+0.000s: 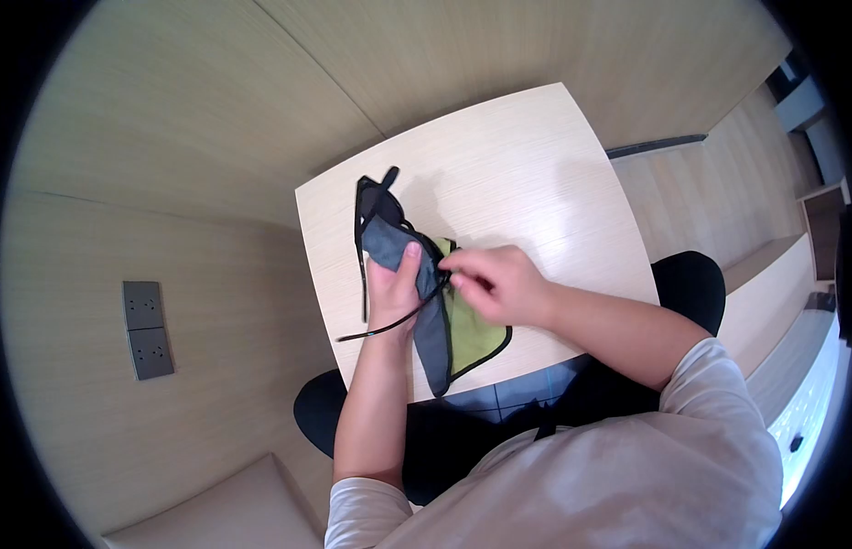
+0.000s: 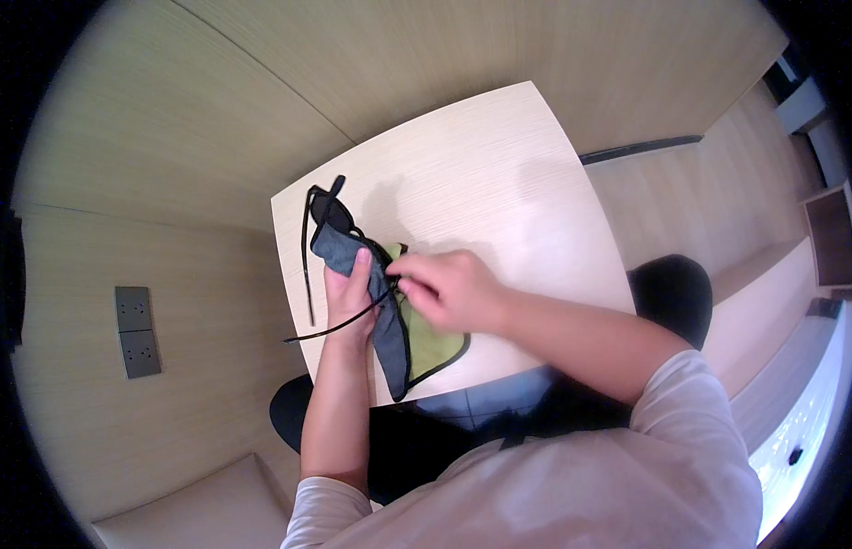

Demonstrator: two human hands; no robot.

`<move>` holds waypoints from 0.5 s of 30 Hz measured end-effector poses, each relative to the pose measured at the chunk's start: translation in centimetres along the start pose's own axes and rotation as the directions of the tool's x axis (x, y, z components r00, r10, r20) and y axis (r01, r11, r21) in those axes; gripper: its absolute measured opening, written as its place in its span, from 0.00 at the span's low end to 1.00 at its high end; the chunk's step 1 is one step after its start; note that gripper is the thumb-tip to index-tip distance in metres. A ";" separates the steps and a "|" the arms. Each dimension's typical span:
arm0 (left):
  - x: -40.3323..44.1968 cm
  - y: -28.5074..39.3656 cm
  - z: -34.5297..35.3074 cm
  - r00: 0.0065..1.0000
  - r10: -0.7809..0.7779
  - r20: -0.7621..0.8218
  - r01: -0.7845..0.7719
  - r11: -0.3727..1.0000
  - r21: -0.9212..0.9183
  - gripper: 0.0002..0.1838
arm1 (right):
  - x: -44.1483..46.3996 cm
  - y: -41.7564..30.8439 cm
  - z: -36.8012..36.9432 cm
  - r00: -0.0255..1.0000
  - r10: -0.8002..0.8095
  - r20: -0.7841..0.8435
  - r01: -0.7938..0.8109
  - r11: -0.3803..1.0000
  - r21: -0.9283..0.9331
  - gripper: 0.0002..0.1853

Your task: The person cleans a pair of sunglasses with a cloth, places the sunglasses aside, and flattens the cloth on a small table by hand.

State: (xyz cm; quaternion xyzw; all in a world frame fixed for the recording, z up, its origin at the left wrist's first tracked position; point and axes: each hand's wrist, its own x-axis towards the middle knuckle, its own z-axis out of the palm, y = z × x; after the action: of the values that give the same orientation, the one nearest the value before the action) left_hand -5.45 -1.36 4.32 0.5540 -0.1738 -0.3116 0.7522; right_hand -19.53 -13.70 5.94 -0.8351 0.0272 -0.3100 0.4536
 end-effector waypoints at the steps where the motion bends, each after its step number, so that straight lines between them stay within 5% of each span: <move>1: 0.1 0.3 0.0 0.999 -0.026 0.024 0.026 0.999 0.023 0.18 | 0.1 -0.1 -0.1 0.985 0.165 -0.051 -0.160 0.982 0.098 0.07; 5: 0.0 0.0 0.0 0.994 -0.103 -0.037 0.100 0.992 -0.076 0.16 | 0.9 2.2 0.3 0.874 0.482 -0.061 -0.432 0.829 0.356 0.06; 7: -0.2 0.9 0.6 0.986 -0.159 -0.054 0.152 0.982 -0.109 0.17 | 1.1 1.9 0.2 0.879 0.472 -0.062 -0.426 0.837 0.343 0.05; 9: 0.0 0.6 -0.1 0.987 -0.103 0.119 0.111 0.992 -0.061 0.17 | 1.0 1.5 0.1 0.964 0.260 -0.053 -0.254 0.963 0.087 0.05; 12: -0.1 0.2 -0.5 0.988 -0.077 0.137 0.080 0.997 -0.014 0.18 | 1.0 1.3 0.2 0.988 0.132 -0.079 -0.131 0.991 0.022 0.06; 15: -0.1 0.3 -0.3 0.983 -0.071 0.167 0.075 0.997 -0.016 0.19 | 1.2 0.8 -0.2 0.978 0.205 -0.032 -0.203 0.978 0.054 0.06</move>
State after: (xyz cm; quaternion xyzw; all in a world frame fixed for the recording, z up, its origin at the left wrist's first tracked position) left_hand -5.23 -0.98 4.51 0.5235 -0.2123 -0.3860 0.7293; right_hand -18.43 -14.73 5.99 -0.8103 0.1132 -0.2779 0.5033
